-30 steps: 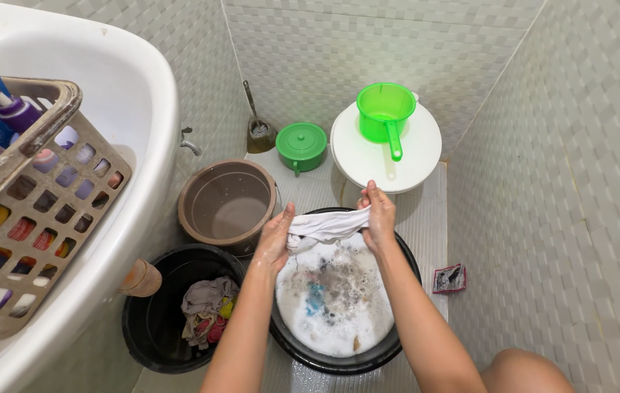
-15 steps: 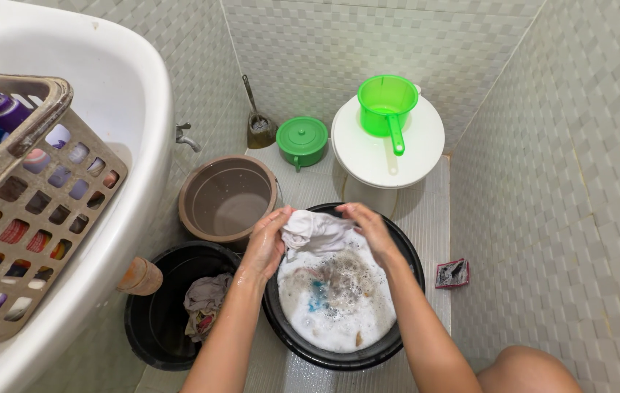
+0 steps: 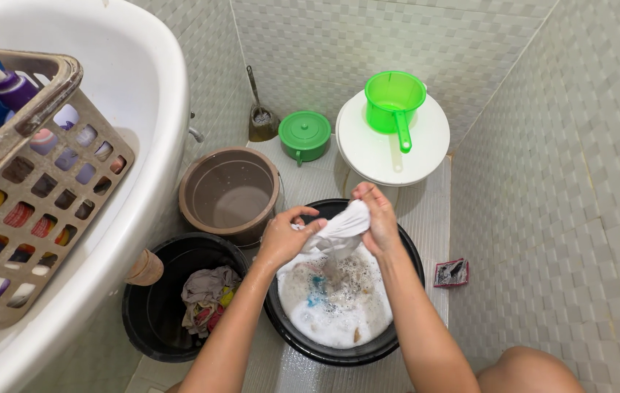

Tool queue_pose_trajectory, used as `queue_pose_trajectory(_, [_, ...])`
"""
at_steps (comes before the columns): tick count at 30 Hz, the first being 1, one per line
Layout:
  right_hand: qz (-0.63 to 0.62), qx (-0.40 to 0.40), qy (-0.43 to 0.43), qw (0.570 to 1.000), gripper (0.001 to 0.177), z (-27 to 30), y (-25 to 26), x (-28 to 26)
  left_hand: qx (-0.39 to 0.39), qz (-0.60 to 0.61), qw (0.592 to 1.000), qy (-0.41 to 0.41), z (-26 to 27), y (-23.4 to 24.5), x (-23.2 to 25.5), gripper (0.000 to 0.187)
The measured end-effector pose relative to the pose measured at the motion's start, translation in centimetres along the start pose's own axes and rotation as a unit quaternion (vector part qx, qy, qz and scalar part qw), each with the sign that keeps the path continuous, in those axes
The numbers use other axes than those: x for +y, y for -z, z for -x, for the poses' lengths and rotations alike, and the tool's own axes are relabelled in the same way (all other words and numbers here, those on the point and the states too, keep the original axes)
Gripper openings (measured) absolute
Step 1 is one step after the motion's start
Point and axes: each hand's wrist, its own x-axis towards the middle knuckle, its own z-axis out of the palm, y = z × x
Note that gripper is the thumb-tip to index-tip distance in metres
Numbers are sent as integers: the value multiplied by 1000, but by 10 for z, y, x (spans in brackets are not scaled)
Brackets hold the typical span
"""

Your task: The person hand-washes a white cloth in a black basin filled with soapy water. They scrub and rinse the cloth repeatedly, then briefly pick up a small packet from the floor before resuming washing.

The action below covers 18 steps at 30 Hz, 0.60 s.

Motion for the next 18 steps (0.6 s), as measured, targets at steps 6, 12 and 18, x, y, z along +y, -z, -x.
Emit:
queue_pose_trajectory(6, [-152, -66, -36, 986, 15, -15, 14, -42, -56, -66, 994, -69, -3, 1, -16, 45])
queue_pose_trajectory(12, [2, -1, -36, 999, 25, -10, 34, -67, 77, -89, 987, -111, -23, 21, -38, 34])
queue_pose_trajectory(18, [423, -52, -171, 888, 20, -5, 46, -71, -22, 230, 973, -23, -41, 40, -52, 20])
